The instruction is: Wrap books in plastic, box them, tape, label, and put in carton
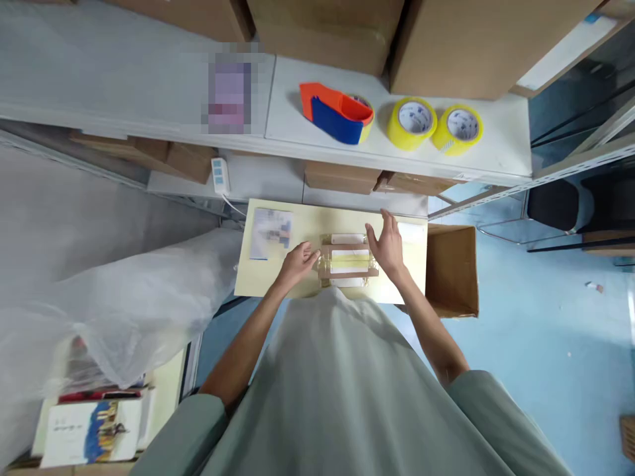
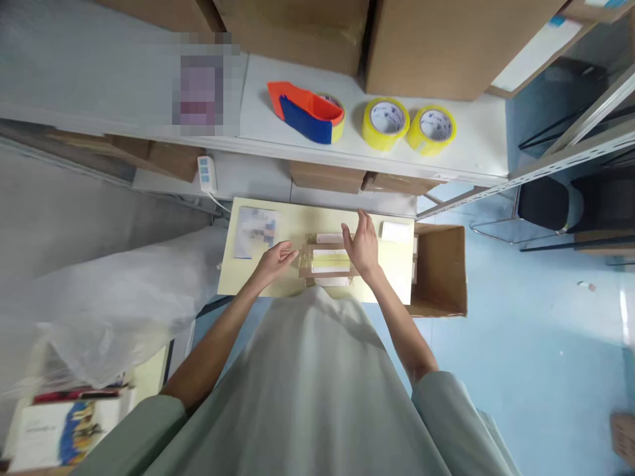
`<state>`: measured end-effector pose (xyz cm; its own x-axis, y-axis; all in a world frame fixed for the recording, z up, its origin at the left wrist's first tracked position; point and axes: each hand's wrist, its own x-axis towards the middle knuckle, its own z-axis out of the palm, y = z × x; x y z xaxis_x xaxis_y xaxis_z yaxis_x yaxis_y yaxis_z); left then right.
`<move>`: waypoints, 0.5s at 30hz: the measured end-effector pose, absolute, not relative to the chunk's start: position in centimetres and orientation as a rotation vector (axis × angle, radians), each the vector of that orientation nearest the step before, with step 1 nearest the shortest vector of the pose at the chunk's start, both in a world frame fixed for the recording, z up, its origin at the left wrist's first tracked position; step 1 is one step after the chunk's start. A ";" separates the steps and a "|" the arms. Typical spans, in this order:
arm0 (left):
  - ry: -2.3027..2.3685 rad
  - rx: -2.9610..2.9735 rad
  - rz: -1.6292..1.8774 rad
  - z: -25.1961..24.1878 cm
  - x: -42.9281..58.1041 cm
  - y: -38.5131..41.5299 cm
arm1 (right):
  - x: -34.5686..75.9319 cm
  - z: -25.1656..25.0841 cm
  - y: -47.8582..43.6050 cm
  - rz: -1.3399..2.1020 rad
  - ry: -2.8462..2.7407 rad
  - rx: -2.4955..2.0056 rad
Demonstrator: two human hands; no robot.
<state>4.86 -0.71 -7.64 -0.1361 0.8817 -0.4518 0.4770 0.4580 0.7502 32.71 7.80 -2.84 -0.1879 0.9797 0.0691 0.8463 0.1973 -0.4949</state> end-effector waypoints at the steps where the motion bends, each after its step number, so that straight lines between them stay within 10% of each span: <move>1: 1.773 1.140 0.465 -8.5 5.4 -1.5 | 33.9 -5.1 5.6 0.586 -2.032 -1.758; 15: 2.017 1.230 0.160 -13.6 10.3 -3.1 | 35.0 -13.4 -2.2 1.134 -1.567 -2.136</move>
<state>10.26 -3.08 -13.58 -0.2526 0.8064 -0.5347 0.7118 0.5292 0.4619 34.96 -2.22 -13.35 0.1142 0.8938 -0.4337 0.6914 -0.3850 -0.6114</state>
